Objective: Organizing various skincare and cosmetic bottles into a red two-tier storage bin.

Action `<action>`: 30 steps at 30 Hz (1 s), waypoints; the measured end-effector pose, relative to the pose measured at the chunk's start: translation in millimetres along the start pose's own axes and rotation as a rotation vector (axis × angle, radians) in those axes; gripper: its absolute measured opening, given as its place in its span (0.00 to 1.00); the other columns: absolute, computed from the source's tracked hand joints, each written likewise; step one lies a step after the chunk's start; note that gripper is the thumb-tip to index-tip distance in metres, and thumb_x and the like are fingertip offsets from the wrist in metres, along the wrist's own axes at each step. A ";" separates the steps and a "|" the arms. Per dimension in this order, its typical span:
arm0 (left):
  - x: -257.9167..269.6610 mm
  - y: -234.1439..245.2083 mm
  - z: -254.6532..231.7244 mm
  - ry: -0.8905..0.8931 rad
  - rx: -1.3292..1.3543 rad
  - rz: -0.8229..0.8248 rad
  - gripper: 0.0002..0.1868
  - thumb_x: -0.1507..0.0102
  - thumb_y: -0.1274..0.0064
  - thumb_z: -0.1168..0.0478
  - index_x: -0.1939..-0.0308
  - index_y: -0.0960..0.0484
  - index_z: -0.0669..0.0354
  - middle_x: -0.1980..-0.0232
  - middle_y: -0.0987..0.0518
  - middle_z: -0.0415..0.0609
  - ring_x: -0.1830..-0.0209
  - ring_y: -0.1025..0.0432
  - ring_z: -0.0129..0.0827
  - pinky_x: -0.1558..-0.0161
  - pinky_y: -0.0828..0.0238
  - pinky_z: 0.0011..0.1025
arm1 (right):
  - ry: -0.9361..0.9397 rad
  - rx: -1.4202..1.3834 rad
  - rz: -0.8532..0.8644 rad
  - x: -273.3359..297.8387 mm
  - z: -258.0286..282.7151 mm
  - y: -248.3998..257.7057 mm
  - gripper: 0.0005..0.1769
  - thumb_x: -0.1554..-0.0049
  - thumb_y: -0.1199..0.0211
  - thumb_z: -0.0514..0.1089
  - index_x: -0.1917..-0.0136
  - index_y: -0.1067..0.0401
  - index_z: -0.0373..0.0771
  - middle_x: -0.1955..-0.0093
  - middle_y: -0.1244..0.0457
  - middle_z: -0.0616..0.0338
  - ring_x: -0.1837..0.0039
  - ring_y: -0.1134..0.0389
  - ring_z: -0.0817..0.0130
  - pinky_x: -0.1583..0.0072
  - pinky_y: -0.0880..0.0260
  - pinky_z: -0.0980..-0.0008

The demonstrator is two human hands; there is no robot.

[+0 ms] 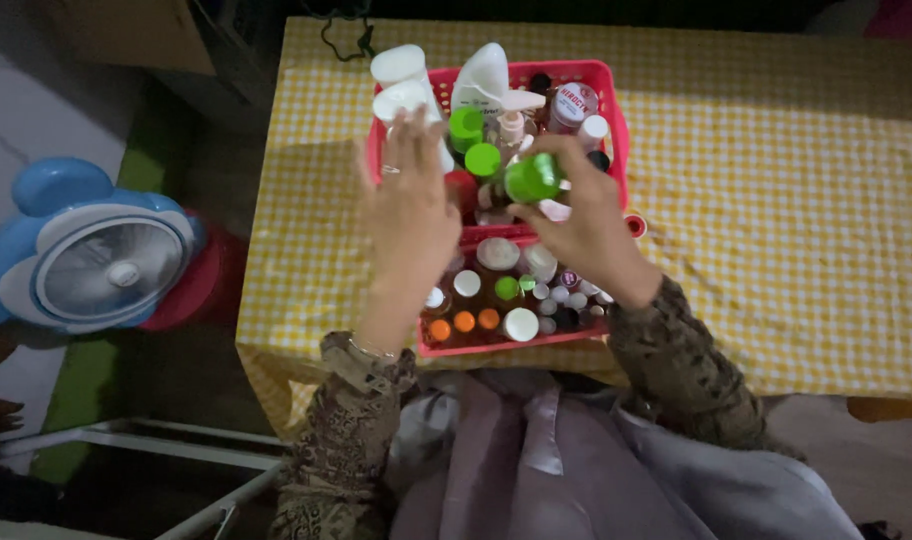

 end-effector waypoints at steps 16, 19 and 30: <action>-21.7 -10.6 -51.7 -0.319 -0.151 -0.242 0.24 0.40 0.48 0.63 0.40 0.20 0.63 0.38 0.22 0.52 0.35 0.30 0.42 0.26 0.55 0.52 | -0.154 -0.326 -0.663 121.8 -10.7 89.0 0.33 0.42 0.40 0.22 0.34 0.50 0.47 0.34 0.46 0.53 0.29 0.40 0.56 0.26 0.34 0.52; -23.3 -52.2 -55.8 -0.356 -0.349 -0.200 0.23 0.36 0.53 0.58 0.41 0.22 0.68 0.45 0.20 0.57 0.35 0.33 0.50 0.24 0.64 0.57 | -0.226 -0.254 -0.673 130.6 -13.7 89.1 0.30 0.42 0.39 0.24 0.36 0.49 0.45 0.35 0.45 0.50 0.31 0.39 0.55 0.28 0.32 0.51; -6.9 -36.4 -44.2 -0.286 -0.292 -0.243 0.13 0.37 0.51 0.59 0.51 0.19 0.58 0.55 0.18 0.55 0.37 0.29 0.48 0.23 0.60 0.55 | -0.084 -0.323 -0.534 80.6 -6.0 82.2 0.36 0.47 0.37 0.22 0.36 0.51 0.44 0.35 0.43 0.49 0.30 0.36 0.53 0.27 0.28 0.53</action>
Point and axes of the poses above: each hand's wrist, its own x-axis away from the middle knuckle, its own y-axis out of the back of the hand, z = x × y, the point moved 9 cm from there along -x, towards the middle knuckle
